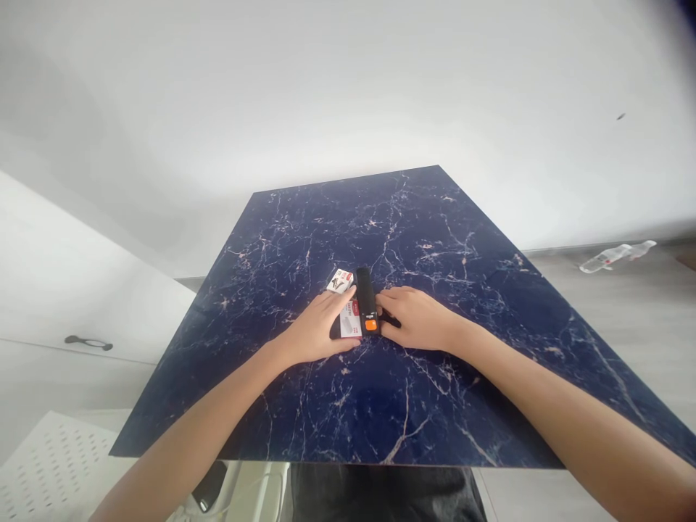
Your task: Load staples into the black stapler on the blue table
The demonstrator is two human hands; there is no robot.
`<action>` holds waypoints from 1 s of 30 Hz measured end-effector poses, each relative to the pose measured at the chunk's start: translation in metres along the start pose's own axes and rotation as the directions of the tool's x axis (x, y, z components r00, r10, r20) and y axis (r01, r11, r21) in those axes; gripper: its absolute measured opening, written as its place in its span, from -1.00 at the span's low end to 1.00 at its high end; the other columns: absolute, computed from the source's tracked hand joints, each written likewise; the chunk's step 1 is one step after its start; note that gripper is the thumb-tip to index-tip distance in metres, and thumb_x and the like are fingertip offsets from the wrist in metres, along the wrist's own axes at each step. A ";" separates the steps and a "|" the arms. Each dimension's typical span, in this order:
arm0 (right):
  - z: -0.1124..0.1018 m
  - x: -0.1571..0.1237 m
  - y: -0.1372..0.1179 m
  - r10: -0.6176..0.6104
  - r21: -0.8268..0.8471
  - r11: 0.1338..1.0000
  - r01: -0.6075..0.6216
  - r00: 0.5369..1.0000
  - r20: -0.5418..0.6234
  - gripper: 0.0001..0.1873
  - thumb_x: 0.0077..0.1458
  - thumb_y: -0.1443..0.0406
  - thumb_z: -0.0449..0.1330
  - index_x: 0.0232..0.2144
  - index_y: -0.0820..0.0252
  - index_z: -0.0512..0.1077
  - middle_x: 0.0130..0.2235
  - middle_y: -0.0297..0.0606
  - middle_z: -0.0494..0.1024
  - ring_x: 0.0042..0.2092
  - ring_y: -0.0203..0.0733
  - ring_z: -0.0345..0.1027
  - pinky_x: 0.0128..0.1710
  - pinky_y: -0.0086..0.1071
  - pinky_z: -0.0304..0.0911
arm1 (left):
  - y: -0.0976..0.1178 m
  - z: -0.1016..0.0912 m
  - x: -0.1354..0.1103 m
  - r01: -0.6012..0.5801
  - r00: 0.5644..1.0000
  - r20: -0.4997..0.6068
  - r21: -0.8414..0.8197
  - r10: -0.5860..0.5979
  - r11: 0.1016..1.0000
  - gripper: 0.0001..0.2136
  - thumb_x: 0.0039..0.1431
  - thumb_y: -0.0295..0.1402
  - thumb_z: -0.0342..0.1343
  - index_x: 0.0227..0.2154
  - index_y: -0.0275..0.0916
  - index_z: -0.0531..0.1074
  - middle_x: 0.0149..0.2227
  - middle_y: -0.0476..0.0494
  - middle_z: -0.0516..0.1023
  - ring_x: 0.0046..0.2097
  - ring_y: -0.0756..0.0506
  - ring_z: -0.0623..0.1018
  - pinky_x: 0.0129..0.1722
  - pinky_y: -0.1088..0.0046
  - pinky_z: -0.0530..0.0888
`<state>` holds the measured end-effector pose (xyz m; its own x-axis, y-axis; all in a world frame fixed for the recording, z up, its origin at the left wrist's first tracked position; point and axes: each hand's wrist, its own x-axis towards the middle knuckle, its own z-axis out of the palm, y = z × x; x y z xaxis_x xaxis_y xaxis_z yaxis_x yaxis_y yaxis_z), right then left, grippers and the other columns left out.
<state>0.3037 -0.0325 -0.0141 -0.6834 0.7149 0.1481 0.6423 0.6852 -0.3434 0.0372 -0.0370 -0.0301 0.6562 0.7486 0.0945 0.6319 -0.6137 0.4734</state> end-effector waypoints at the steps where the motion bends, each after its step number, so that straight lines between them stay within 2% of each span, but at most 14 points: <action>1: 0.000 0.000 0.000 0.001 -0.001 1.000 -0.001 1.000 0.001 -0.95 0.22 0.30 0.13 -0.29 0.16 0.38 -0.29 -0.23 0.55 -0.29 -0.13 0.40 -0.21 -0.29 0.21 | 0.001 0.000 0.000 -0.002 1.000 -0.008 0.001 0.002 1.000 -0.01 0.21 -0.01 0.27 0.50 0.03 -0.26 0.39 -0.32 0.24 0.32 -0.44 0.33 0.22 -0.08 0.39; 3: 0.000 0.000 0.000 0.001 -0.003 1.000 -0.001 1.000 0.003 -0.95 0.21 0.30 0.13 -0.29 0.16 0.38 -0.30 -0.23 0.55 -0.29 -0.13 0.40 -0.20 -0.29 0.21 | 0.005 0.000 -0.001 -0.017 0.999 -0.030 0.013 0.017 1.000 0.01 0.20 -0.03 0.28 0.50 -0.01 -0.31 0.38 -0.34 0.24 0.30 -0.42 0.35 0.22 -0.06 0.40; 5: 0.000 0.000 -0.001 0.000 -0.004 1.000 0.000 1.000 0.003 -0.95 0.21 0.30 0.13 -0.30 0.16 0.38 -0.30 -0.24 0.54 -0.30 -0.14 0.39 -0.20 -0.28 0.21 | 0.007 -0.001 -0.002 -0.058 0.995 -0.078 0.044 0.061 0.997 -0.01 0.20 -0.01 0.26 0.49 -0.05 -0.25 0.36 -0.34 0.27 0.29 -0.41 0.36 0.24 -0.07 0.37; 8: 0.000 0.000 0.000 0.001 -0.003 1.000 -0.001 1.000 0.007 -0.95 0.22 0.31 0.12 -0.30 0.16 0.38 -0.31 -0.25 0.54 -0.32 -0.15 0.38 -0.21 -0.28 0.22 | 0.004 -0.005 0.000 -0.091 0.963 -0.244 0.111 0.115 0.990 -0.28 0.32 -0.05 0.12 0.43 -0.11 0.03 0.31 -0.32 0.34 0.28 -0.36 0.37 0.27 -0.05 0.34; 10: 0.000 0.000 0.000 0.000 0.000 1.000 0.000 1.000 0.006 -0.95 0.23 0.31 0.12 -0.30 0.15 0.37 -0.32 -0.25 0.54 -0.31 -0.15 0.38 -0.20 -0.28 0.22 | -0.001 -0.007 0.002 -0.027 0.940 -0.334 0.143 0.074 0.989 -0.48 0.42 -0.12 -0.01 0.36 -0.13 0.19 0.33 -0.28 0.33 0.31 -0.33 0.34 0.31 -0.04 0.30; 11: 0.000 0.000 0.000 0.000 0.001 1.000 0.000 1.000 0.004 -0.95 0.23 0.31 0.12 -0.30 0.15 0.37 -0.32 -0.25 0.54 -0.31 -0.14 0.38 -0.20 -0.28 0.22 | -0.004 -0.009 0.003 0.017 0.940 -0.339 0.148 0.035 0.989 -0.53 0.46 -0.15 -0.07 0.34 -0.13 0.23 0.36 -0.26 0.30 0.34 -0.32 0.30 0.33 -0.05 0.28; 14: 0.001 0.000 0.000 0.000 0.003 1.000 0.000 1.000 0.002 -0.94 0.24 0.31 0.11 -0.30 0.15 0.37 -0.32 -0.25 0.54 -0.30 -0.14 0.39 -0.18 -0.28 0.22 | -0.009 -0.010 0.005 0.084 0.972 -0.228 0.137 -0.051 0.987 -0.54 0.52 -0.17 -0.20 0.36 -0.11 0.24 0.45 -0.19 0.16 0.42 -0.31 0.21 0.36 -0.09 0.23; 17: 0.000 0.000 -0.001 0.003 0.002 1.000 -0.003 1.000 0.000 -0.94 0.24 0.31 0.11 -0.30 0.15 0.37 -0.30 -0.24 0.54 -0.30 -0.14 0.39 -0.18 -0.28 0.21 | -0.005 -0.008 0.004 0.049 0.990 -0.133 0.091 -0.037 0.995 -0.52 0.54 -0.19 -0.28 0.41 -0.11 0.16 0.48 -0.16 0.09 0.45 -0.27 0.17 0.42 -0.06 0.17; 21: -0.002 0.000 -0.001 0.005 0.004 1.000 -0.005 1.000 0.005 -0.94 0.24 0.31 0.10 -0.30 0.16 0.37 -0.30 -0.24 0.54 -0.31 -0.15 0.38 -0.21 -0.29 0.20 | 0.000 -0.009 -0.001 0.015 0.996 -0.088 -0.021 -0.017 1.000 -0.49 0.53 -0.17 -0.28 0.46 -0.04 0.02 0.49 -0.12 0.06 0.47 -0.24 0.14 0.44 0.03 0.18; 24: -0.002 0.000 -0.002 0.002 0.006 1.000 -0.002 1.000 0.008 -0.93 0.24 0.31 0.10 -0.31 0.16 0.36 -0.31 -0.25 0.54 -0.32 -0.16 0.37 -0.22 -0.30 0.19 | -0.004 -0.012 -0.004 0.034 0.994 -0.097 -0.083 -0.042 0.996 -0.41 0.49 -0.06 -0.17 0.49 0.02 -0.12 0.50 -0.13 0.00 0.47 -0.31 0.12 0.43 -0.02 0.19; 27: -0.002 -0.001 -0.001 0.008 -0.006 1.000 -0.008 1.000 0.007 -0.95 0.21 0.32 0.10 -0.32 0.16 0.35 -0.31 -0.25 0.54 -0.32 -0.16 0.37 -0.23 -0.30 0.18 | -0.010 -0.016 -0.006 0.038 0.999 -0.032 -0.069 -0.040 0.997 -0.05 0.28 0.14 0.11 0.50 0.03 -0.37 0.54 -0.18 -0.25 0.51 -0.45 -0.08 0.43 -0.17 0.09; 30: -0.001 -0.001 -0.001 0.014 -0.023 1.000 -0.014 1.000 0.001 -0.98 0.18 0.34 0.11 -0.31 0.15 0.34 -0.30 -0.26 0.54 -0.30 -0.16 0.38 -0.22 -0.29 0.18 | -0.012 -0.018 -0.007 0.052 0.996 0.069 -0.029 -0.050 0.998 0.28 0.00 0.22 0.32 0.47 0.03 -0.55 0.54 -0.22 -0.43 0.51 -0.52 -0.23 0.43 -0.24 0.03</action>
<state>0.3046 -0.0336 -0.0132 -0.6748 0.7242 0.1421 0.6597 0.6782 -0.3237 0.0180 -0.0304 -0.0208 0.6510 0.7590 0.0103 0.6525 -0.5666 0.5032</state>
